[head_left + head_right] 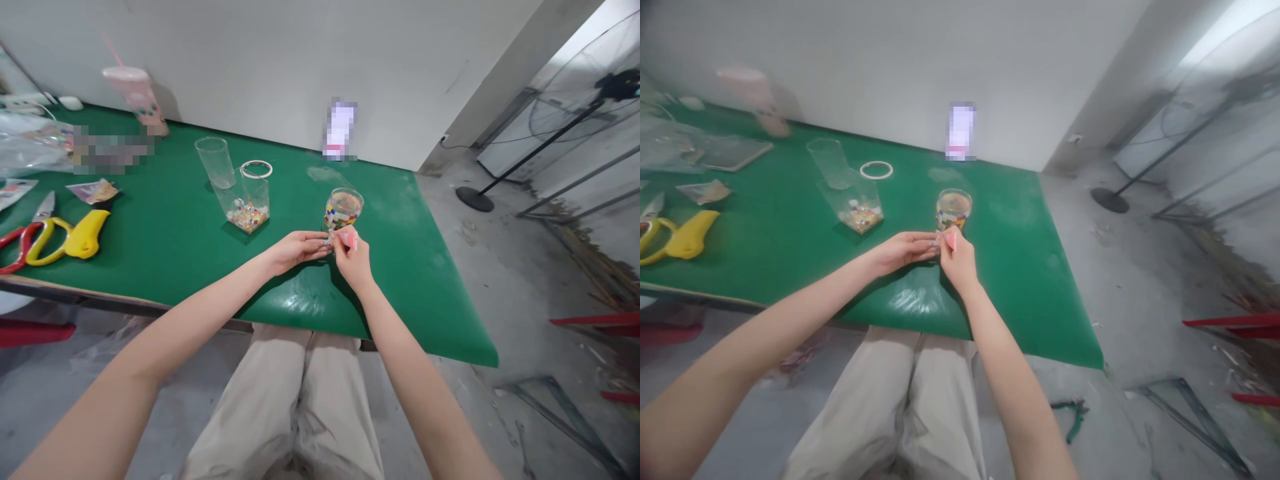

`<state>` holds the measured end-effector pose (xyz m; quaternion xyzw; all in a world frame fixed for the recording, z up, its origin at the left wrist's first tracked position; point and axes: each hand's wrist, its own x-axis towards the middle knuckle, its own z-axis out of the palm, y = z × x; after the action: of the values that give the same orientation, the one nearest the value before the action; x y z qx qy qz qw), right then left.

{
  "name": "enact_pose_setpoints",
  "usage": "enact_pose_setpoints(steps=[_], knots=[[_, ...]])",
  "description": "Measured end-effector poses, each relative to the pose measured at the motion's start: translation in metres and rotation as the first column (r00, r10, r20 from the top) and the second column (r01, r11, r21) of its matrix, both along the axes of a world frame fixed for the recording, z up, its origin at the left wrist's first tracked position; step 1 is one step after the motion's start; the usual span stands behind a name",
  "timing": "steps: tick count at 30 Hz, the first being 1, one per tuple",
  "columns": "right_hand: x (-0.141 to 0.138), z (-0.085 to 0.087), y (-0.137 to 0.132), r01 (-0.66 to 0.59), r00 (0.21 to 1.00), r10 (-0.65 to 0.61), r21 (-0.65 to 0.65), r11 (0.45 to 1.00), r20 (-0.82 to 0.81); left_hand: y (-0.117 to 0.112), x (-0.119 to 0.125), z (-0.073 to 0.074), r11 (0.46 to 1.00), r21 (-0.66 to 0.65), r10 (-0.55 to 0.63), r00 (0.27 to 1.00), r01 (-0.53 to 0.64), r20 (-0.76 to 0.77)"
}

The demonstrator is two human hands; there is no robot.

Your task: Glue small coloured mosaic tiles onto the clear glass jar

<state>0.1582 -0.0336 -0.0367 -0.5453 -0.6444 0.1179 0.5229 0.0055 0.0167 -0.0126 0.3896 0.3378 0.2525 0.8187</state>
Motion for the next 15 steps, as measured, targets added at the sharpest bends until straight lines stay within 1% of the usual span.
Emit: enact_pose_setpoints(steps=[9, 15], knots=[[-0.0011, 0.0026, -0.0016, -0.002, 1.0, 0.002, -0.014, 1.0, 0.008, 0.0007, -0.0001, -0.0023, 1.0, -0.004, -0.006, 1.0, 0.006, 0.023], [-0.0006, 0.003, -0.0019, 0.003, 1.0, -0.003, -0.019, 1.0, 0.005, 0.0001, 0.0002, -0.0006, 1.0, -0.02, 0.008, 1.0, -0.007, 0.027]])
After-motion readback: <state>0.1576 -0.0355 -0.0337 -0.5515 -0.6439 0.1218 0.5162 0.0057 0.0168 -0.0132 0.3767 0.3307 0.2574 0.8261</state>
